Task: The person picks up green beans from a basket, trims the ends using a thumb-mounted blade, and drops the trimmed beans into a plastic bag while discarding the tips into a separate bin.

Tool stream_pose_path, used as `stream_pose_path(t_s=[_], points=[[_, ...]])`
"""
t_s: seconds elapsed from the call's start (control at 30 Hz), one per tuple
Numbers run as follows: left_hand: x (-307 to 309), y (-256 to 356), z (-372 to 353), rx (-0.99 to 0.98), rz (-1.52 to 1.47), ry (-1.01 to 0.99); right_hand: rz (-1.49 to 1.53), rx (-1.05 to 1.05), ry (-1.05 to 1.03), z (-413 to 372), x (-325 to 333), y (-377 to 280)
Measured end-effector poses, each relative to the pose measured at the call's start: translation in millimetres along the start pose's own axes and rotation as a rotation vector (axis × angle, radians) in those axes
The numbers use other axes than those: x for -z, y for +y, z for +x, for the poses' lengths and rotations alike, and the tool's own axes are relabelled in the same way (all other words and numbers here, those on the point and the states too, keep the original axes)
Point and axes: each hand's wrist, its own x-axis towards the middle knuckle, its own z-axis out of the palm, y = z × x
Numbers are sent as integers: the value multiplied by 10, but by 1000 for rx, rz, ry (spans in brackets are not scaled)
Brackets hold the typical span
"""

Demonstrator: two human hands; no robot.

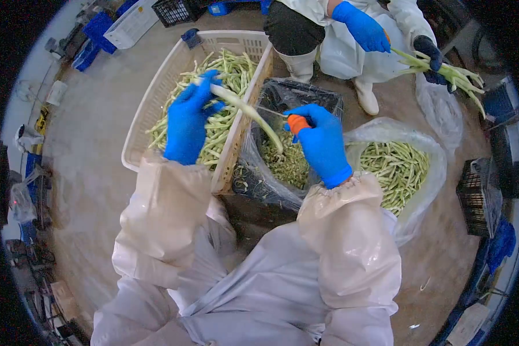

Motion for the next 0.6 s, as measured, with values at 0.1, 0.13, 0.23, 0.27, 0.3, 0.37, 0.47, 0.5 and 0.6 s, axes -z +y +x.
stream_pose_path(t_s=[0.1,0.13,0.23,0.27,0.3,0.37,0.47,0.5,0.6], points=[[309,46,225,-121,-144,157,-176,53,115,68,194,124],[411,65,273,-169,-201,198,-279,107,188,92,267,175],[679,195,344,-237,-354,246,-448,50,278,96,457,184],[715,186,343,-248,-356,244,-481,-7,284,99,480,174],[715,202,320,-259,-359,243,-567,202,283,118,450,207],[689,193,301,-252,-374,230,-729,616,275,158,341,298],[538,135,288,-204,-363,205,-179,271,37,69,65,201],[467,118,249,-192,-330,202,-36,164,-43,33,-16,144],[332,32,150,-144,-278,160,237,-75,-214,-67,-178,2]])
